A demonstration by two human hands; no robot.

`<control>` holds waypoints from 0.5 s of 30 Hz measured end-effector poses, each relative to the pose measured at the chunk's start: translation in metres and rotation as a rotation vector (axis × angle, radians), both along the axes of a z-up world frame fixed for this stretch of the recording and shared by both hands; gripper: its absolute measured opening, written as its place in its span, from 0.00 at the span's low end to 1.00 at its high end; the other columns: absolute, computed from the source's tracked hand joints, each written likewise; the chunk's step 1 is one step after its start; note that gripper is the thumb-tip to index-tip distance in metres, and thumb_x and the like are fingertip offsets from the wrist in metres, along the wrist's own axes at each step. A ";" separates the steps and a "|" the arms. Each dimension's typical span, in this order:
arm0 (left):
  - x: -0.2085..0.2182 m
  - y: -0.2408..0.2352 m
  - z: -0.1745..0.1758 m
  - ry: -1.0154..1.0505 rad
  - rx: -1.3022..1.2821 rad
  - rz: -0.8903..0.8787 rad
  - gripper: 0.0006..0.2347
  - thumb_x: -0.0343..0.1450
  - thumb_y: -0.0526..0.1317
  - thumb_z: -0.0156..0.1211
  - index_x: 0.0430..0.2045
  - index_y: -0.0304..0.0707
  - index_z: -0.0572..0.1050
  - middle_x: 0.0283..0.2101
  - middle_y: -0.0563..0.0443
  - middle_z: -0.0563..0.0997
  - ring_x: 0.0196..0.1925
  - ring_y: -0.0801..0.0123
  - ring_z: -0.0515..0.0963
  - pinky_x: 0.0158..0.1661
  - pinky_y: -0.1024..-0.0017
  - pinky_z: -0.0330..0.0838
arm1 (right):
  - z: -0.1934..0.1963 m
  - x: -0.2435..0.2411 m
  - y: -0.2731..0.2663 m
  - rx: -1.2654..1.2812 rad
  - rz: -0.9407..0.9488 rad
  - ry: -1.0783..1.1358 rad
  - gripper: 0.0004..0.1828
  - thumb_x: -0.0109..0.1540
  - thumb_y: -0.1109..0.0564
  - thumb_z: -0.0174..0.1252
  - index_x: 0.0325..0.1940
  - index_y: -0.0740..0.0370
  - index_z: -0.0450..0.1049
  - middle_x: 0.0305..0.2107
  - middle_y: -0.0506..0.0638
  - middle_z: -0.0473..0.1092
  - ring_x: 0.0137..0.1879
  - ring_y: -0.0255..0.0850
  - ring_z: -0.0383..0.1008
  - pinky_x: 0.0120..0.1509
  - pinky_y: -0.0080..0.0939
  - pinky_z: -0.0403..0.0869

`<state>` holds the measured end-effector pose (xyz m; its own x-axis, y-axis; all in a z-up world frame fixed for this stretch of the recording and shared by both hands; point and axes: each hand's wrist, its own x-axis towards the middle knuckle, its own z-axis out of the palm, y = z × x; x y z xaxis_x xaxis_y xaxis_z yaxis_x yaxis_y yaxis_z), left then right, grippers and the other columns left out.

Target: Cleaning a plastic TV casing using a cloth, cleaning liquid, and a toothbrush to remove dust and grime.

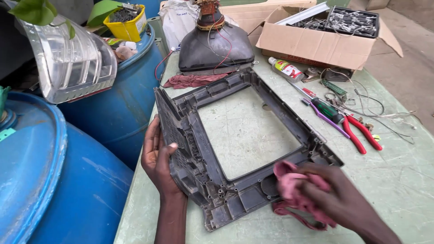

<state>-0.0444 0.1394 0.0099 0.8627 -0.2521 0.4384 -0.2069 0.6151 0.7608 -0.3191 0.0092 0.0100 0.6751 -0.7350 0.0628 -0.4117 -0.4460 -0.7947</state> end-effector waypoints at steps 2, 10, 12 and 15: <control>0.004 0.004 -0.003 0.008 -0.022 -0.009 0.28 0.58 0.35 0.54 0.57 0.30 0.69 0.60 0.40 0.74 0.63 0.58 0.74 0.58 0.66 0.73 | -0.009 -0.021 0.008 0.257 -0.086 -0.080 0.18 0.58 0.55 0.59 0.29 0.71 0.89 0.22 0.51 0.80 0.30 0.39 0.76 0.35 0.38 0.70; -0.006 0.007 -0.001 0.096 -0.054 -0.015 0.31 0.56 0.37 0.55 0.58 0.32 0.67 0.62 0.41 0.73 0.64 0.59 0.73 0.56 0.65 0.74 | -0.013 -0.001 0.039 0.538 -0.233 -0.245 0.19 0.58 0.54 0.65 0.24 0.77 0.76 0.18 0.59 0.68 0.26 0.46 0.69 0.30 0.45 0.66; -0.010 0.006 -0.001 0.076 -0.102 -0.009 0.29 0.58 0.36 0.54 0.58 0.31 0.67 0.62 0.42 0.73 0.64 0.61 0.73 0.57 0.66 0.72 | 0.023 0.024 0.058 0.994 -0.536 -0.495 0.13 0.60 0.60 0.58 0.41 0.76 0.69 0.31 0.80 0.76 0.32 0.72 0.77 0.26 0.61 0.71; -0.027 0.019 0.005 0.160 -0.080 0.014 0.32 0.56 0.39 0.54 0.59 0.33 0.66 0.62 0.43 0.71 0.61 0.57 0.73 0.50 0.62 0.75 | -0.023 0.023 0.046 0.704 -0.533 -0.568 0.14 0.59 0.58 0.64 0.28 0.69 0.67 0.21 0.58 0.68 0.30 0.47 0.71 0.33 0.46 0.70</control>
<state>-0.0717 0.1584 0.0150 0.9262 -0.2096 0.3136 -0.0961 0.6728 0.7335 -0.2963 0.0548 -0.0128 0.2584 -0.9219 -0.2886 0.0959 0.3217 -0.9420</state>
